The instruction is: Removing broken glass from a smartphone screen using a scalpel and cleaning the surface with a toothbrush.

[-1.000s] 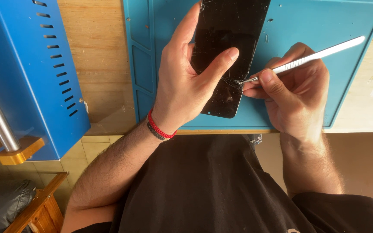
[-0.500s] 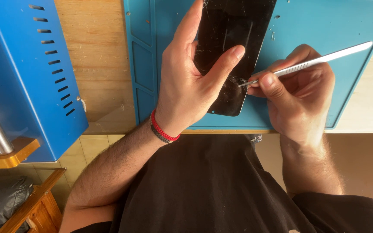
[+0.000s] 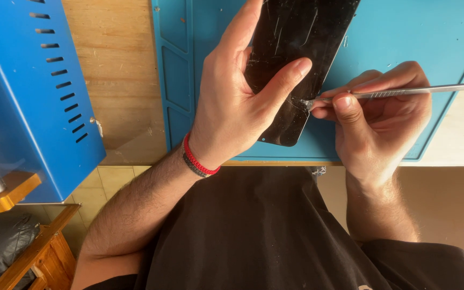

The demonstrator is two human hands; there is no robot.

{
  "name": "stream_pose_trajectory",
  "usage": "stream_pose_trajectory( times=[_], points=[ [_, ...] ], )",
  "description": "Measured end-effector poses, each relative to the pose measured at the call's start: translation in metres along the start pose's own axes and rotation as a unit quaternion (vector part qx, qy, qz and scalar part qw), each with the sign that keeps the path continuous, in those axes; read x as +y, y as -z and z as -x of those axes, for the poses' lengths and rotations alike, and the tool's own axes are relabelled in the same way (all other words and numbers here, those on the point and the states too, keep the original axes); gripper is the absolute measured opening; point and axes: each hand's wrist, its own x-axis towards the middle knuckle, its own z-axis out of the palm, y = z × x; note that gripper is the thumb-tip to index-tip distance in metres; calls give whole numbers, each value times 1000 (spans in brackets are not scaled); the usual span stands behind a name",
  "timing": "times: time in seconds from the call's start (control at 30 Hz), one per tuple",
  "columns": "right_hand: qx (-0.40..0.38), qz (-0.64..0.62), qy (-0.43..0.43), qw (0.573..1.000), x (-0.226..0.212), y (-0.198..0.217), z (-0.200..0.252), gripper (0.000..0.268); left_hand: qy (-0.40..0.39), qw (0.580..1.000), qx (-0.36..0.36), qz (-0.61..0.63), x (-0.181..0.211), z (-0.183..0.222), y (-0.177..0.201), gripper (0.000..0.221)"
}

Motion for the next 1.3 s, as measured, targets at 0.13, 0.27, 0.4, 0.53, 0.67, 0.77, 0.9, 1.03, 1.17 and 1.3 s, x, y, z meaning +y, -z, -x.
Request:
stream_pose_trajectory(
  times=[0.13, 0.27, 0.4, 0.53, 0.67, 0.77, 0.9, 1.03, 1.17, 1.3],
  points=[
    [-25, -1, 12, 1000, 0, 2, -3, 31, 27, 999, -20, -5, 8, -4, 5, 64],
    [-59, -20, 2, 998, 3, 11, -5, 27, 17, 999, -36, -10, 9, -6, 6, 61],
    [-78, -63, -23, 995, 6, 17, -6, 27, 7, 999, -41, 21, 10, -5, 6, 51],
    [-79, -74, -22, 994, 6, 17, -4, 24, 19, 999, -38, 34, 15, -6, 6, 45],
    [-52, -76, -17, 996, 6, 14, -3, 23, 12, 999, -30, -17, 12, -6, 6, 56],
    [-42, -51, -4, 998, 5, 9, -2, 25, 17, 999, -29, 12, 14, -5, 5, 51],
    [-66, -24, -16, 997, 2, 11, -4, 25, 23, 999, -30, 16, 12, -4, 6, 50],
    [-90, -60, -48, 993, 1, 18, -8, 24, 37, 999, -33, 22, 19, -6, 6, 45],
    [-96, -89, -68, 989, 3, 21, -5, 25, 34, 999, -31, 29, 23, -9, 7, 34],
    [-81, -113, -63, 988, 3, 20, -4, 23, 16, 999, -31, 18, 23, -11, 8, 26]
  ],
)
